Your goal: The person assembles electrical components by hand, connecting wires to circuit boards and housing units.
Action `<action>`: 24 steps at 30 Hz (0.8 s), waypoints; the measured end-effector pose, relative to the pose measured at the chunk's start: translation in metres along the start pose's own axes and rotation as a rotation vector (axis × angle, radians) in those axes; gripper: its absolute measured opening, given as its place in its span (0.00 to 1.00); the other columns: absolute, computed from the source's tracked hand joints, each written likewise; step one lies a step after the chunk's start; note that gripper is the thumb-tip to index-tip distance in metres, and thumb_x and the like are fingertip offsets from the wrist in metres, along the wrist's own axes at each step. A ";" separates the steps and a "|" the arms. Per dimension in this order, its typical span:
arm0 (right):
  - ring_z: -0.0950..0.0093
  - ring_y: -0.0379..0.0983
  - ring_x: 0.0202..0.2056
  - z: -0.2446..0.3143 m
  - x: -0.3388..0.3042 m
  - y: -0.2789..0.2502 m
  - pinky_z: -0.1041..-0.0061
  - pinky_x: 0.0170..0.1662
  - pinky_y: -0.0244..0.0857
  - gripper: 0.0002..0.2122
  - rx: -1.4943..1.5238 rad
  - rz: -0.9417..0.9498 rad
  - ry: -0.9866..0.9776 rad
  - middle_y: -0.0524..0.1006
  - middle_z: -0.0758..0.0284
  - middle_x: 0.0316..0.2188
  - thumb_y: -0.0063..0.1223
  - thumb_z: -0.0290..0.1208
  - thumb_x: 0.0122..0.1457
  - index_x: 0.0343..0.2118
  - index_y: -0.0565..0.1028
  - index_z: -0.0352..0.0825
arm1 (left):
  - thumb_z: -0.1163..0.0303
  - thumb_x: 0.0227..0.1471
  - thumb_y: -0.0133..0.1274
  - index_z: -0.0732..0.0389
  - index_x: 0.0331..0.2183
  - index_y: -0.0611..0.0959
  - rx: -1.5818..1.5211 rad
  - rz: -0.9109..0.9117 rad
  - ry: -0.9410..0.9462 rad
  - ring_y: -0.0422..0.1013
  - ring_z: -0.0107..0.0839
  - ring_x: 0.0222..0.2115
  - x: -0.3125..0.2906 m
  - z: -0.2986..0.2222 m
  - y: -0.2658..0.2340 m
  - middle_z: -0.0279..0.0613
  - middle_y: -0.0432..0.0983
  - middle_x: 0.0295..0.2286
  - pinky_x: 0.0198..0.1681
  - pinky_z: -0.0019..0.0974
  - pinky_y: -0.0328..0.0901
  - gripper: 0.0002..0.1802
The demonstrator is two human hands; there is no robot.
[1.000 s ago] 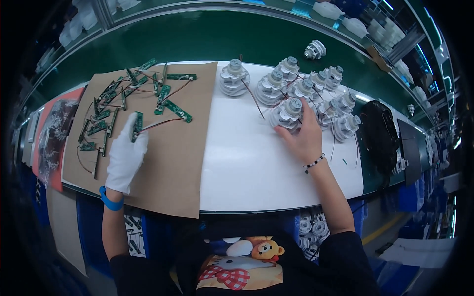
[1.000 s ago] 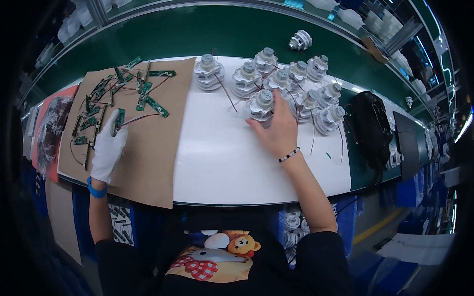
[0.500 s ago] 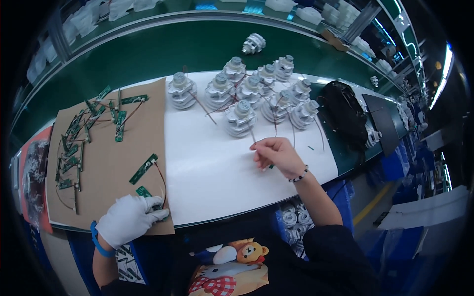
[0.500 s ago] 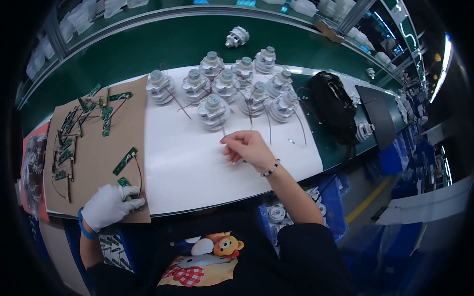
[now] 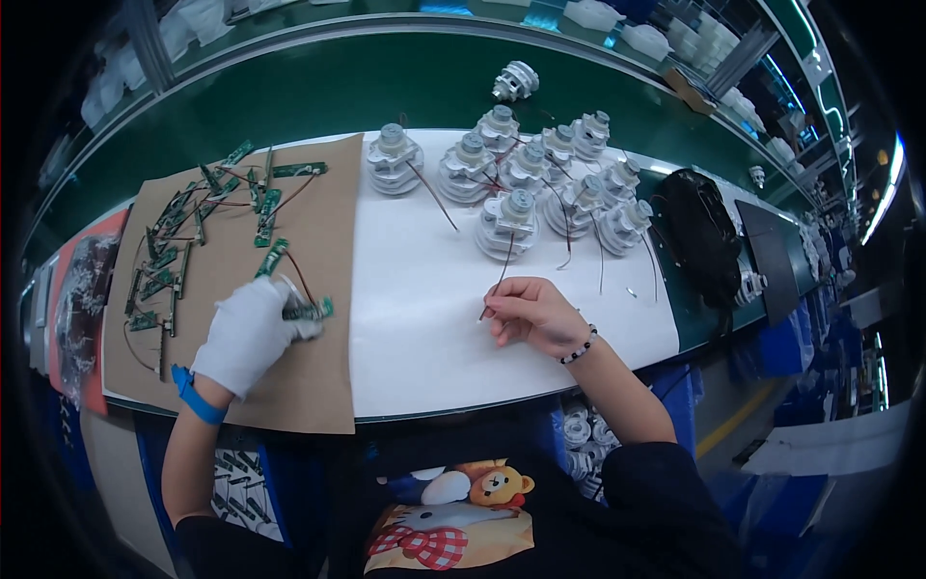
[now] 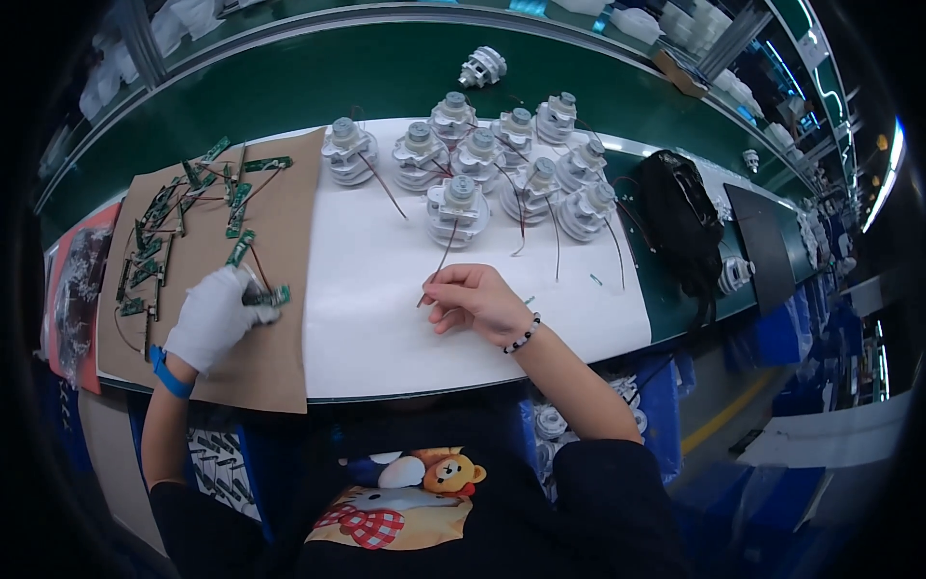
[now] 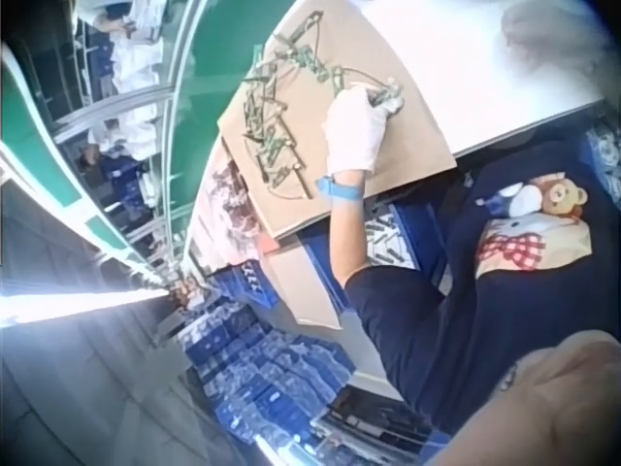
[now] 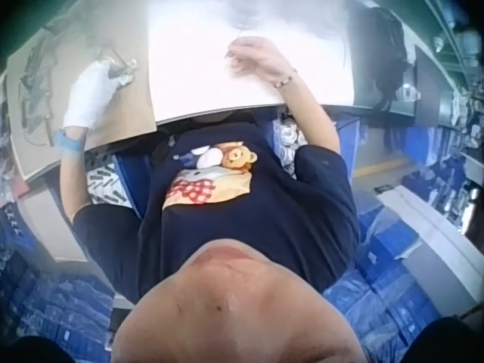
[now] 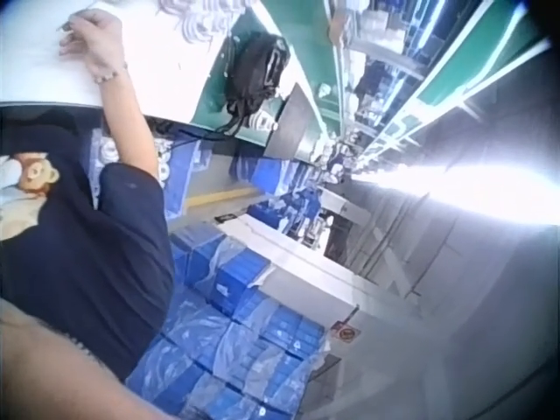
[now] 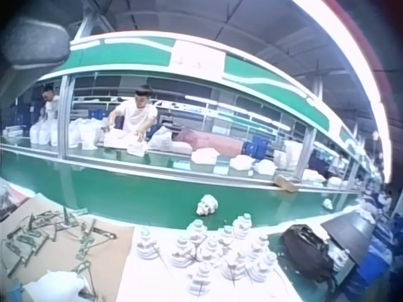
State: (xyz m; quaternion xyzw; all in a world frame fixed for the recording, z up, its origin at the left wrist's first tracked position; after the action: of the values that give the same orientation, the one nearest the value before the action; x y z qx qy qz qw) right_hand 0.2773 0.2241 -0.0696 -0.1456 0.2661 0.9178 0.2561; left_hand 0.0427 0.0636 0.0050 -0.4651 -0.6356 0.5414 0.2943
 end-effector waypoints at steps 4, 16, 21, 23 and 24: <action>0.80 0.72 0.21 0.015 0.006 -0.003 0.85 0.23 0.68 0.06 -0.120 -0.129 -0.120 0.75 0.67 0.24 0.50 0.27 0.53 0.29 0.73 0.29 | 0.64 0.38 0.59 0.63 0.24 0.77 0.040 -0.342 -0.042 0.70 0.43 0.28 0.015 0.036 -0.015 0.49 0.72 0.25 0.30 0.40 0.64 0.13; 0.64 0.72 0.26 0.095 0.004 0.052 0.70 0.30 0.64 0.10 -1.733 0.486 -0.278 0.74 0.59 0.22 0.54 0.34 0.48 0.25 0.74 0.31 | 0.70 0.42 0.52 0.55 0.27 0.75 -0.096 -0.514 0.555 0.68 0.37 0.21 0.023 -0.048 0.003 0.38 0.70 0.20 0.22 0.37 0.62 0.05; 0.59 0.71 0.24 0.082 0.030 0.034 0.67 0.29 0.64 0.12 -1.794 0.297 -0.101 0.73 0.57 0.17 0.54 0.37 0.46 0.19 0.75 0.32 | 0.69 0.42 0.52 0.54 0.21 0.75 -0.328 -0.452 0.549 0.67 0.38 0.17 0.035 -0.037 0.016 0.38 0.69 0.15 0.18 0.38 0.61 0.03; 0.65 0.71 0.22 0.107 0.033 0.054 0.70 0.26 0.64 0.12 -1.698 0.487 -0.025 0.74 0.61 0.16 0.55 0.38 0.47 0.20 0.75 0.32 | 0.72 0.40 0.54 0.58 0.24 0.76 -0.351 -0.364 0.511 0.67 0.39 0.19 0.035 -0.034 0.013 0.40 0.70 0.17 0.21 0.39 0.62 0.04; 0.68 0.72 0.20 0.123 0.038 0.068 0.73 0.25 0.63 0.12 -1.612 0.627 -0.032 0.74 0.64 0.16 0.54 0.38 0.49 0.22 0.75 0.32 | 0.70 0.41 0.53 0.56 0.23 0.76 -0.343 -0.366 0.486 0.67 0.39 0.17 0.035 -0.029 0.016 0.39 0.69 0.16 0.19 0.38 0.62 0.03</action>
State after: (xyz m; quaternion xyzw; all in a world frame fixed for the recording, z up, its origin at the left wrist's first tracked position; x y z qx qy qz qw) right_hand 0.1929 0.2583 0.0435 -0.1898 -0.4419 0.8566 -0.1868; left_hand 0.0589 0.1077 -0.0075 -0.5015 -0.7014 0.2385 0.4468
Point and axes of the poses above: each hand's wrist, its own x-axis towards the middle knuckle, its own y-axis out of the palm, z = x × y, the point moved 6 cm from there along x, towards the middle knuckle
